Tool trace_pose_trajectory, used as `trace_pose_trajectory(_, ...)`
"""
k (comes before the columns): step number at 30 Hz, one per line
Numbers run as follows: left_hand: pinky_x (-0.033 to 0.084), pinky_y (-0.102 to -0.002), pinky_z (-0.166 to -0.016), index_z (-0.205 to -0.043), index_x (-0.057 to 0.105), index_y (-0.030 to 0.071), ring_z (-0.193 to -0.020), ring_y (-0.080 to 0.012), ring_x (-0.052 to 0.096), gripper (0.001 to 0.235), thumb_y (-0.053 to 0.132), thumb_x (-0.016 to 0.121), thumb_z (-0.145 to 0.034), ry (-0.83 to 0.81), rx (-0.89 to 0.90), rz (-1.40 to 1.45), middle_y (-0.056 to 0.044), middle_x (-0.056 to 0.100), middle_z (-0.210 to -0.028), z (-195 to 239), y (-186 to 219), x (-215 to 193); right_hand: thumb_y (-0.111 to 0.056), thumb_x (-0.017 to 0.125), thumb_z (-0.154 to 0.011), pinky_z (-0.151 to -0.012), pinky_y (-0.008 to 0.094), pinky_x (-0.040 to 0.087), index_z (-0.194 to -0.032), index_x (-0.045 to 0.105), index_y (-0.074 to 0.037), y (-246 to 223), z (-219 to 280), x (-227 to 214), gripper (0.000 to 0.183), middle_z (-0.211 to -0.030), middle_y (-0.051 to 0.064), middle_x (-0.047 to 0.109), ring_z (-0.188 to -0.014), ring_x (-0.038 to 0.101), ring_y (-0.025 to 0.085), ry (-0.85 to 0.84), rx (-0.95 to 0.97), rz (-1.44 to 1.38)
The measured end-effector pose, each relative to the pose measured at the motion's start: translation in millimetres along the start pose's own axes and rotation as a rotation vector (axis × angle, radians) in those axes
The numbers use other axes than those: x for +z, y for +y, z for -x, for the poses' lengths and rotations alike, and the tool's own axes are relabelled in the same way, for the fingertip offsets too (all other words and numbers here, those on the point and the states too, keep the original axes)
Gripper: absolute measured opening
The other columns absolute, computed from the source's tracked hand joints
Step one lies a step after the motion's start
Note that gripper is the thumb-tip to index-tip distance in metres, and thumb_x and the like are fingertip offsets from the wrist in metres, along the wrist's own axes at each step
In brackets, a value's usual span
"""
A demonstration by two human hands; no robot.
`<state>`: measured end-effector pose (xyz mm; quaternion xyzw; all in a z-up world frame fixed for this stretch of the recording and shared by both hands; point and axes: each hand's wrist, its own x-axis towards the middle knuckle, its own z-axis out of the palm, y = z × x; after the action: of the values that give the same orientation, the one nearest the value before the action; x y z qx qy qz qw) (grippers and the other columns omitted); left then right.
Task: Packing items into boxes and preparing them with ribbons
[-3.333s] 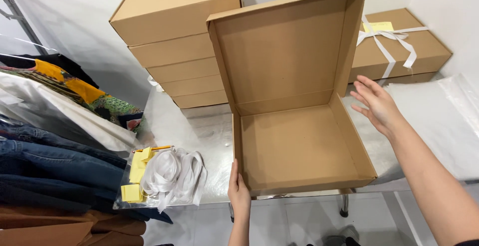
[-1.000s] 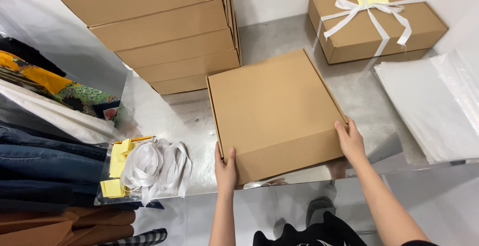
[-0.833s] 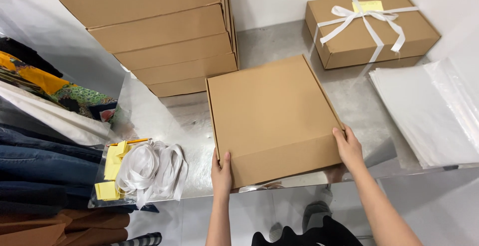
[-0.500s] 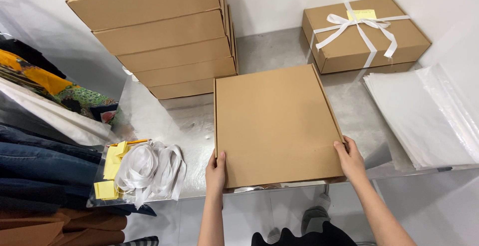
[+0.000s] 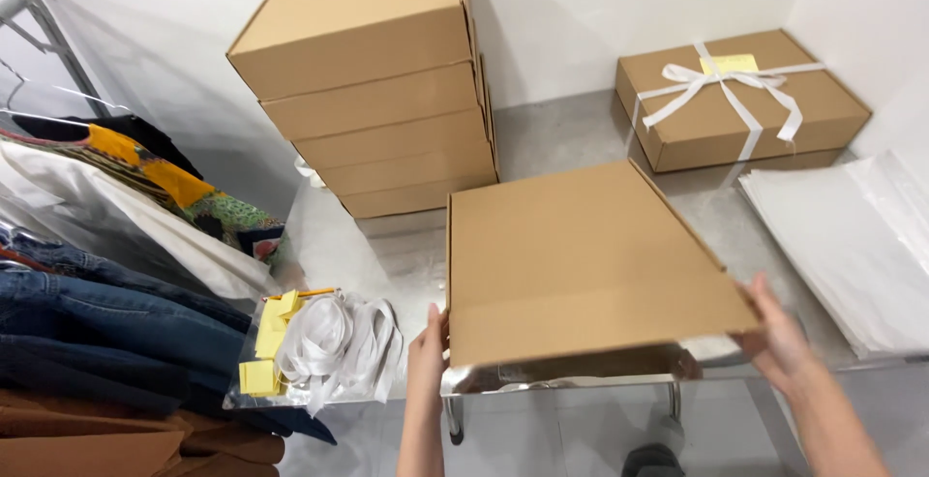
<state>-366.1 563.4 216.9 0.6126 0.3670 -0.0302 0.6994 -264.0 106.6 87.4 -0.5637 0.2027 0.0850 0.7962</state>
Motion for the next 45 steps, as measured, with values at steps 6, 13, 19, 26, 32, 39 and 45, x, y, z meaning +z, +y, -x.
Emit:
trace_pose_trajectory(6,0.056,-0.037,-0.114,-0.144,0.063,-0.005,-0.141,-0.0258,0.066,0.085,0.06,0.03,-0.1,0.08,0.202,0.139,-0.018,0.068,-0.15,27.7,64.6,3.6,-0.058,0.021,-0.107,-0.13,0.044,0.033,-0.162,0.033,0.001,-106.6,73.8,81.2,0.082,-0.166,0.017,0.041,-0.153,0.041,0.028,-0.02,-0.571,0.11)
trace_pose_trajectory(13,0.042,-0.037,-0.124,-0.156,0.054,0.01,-0.152,-0.0194,0.054,0.073,0.053,0.03,-0.102,0.011,0.449,0.137,-0.005,0.058,-0.162,32.6,85.7,36.0,-0.006,0.067,-0.101,-0.111,0.029,0.048,-0.147,0.054,-0.006,-130.8,67.1,126.6,0.048,-0.143,0.008,0.064,-0.128,0.059,0.015,0.203,-0.749,0.3)
trace_pose_trajectory(19,0.051,-0.042,-0.097,-0.166,0.034,0.039,-0.129,-0.0271,0.069,0.061,0.045,0.042,-0.105,0.257,0.601,-0.469,0.001,0.069,-0.147,-16.1,66.3,53.7,-0.016,0.071,-0.1,-0.099,0.031,0.052,-0.149,0.05,-0.01,-142.7,53.6,148.4,0.054,-0.132,0.009,0.063,-0.115,0.065,0.02,0.305,-0.73,0.332)
trace_pose_trajectory(26,0.05,-0.047,-0.101,-0.164,0.032,0.038,-0.131,-0.0291,0.067,0.07,0.061,0.039,-0.098,0.285,0.499,-0.556,-0.006,0.07,-0.142,-9.8,101.1,71.3,-0.025,0.072,-0.093,-0.098,0.032,0.05,-0.153,0.046,-0.011,-168.9,55.6,161.6,0.066,-0.142,0.004,0.058,-0.116,0.055,0.017,0.317,-0.66,0.429)
trace_pose_trajectory(32,0.052,-0.05,-0.087,-0.171,-0.001,0.042,-0.105,-0.0365,0.073,0.088,0.067,0.039,-0.096,0.261,0.551,-0.702,-0.008,0.072,-0.118,-12.3,110.5,69.0,-0.02,0.078,-0.088,-0.096,0.04,0.05,-0.166,0.018,-0.03,-192.4,61.6,153.8,0.099,-0.146,0.013,0.049,-0.125,0.049,0.026,0.24,-0.643,0.557)
trace_pose_trajectory(39,0.054,-0.049,-0.088,-0.17,-0.004,0.043,-0.129,-0.0248,0.072,0.083,0.06,0.037,-0.1,0.153,0.577,-0.748,0.002,0.077,-0.117,-11.9,114.5,59.4,-0.028,0.073,-0.091,-0.096,0.039,0.049,-0.152,0.04,-0.023,-185.9,60.3,147.1,0.069,-0.151,0.007,0.048,-0.124,0.055,0.026,0.233,-0.664,0.661)
trace_pose_trajectory(45,0.052,-0.053,-0.084,-0.164,0.025,0.043,-0.098,-0.0471,0.072,0.072,0.065,0.037,-0.097,0.152,0.667,-0.861,-0.012,0.074,-0.118,-24.8,97.9,61.3,-0.042,0.072,-0.088,-0.102,0.043,0.052,-0.155,0.039,-0.013,-155.7,34.3,129.1,0.081,-0.167,0.007,0.042,-0.129,0.057,0.029,0.206,-0.694,0.678)
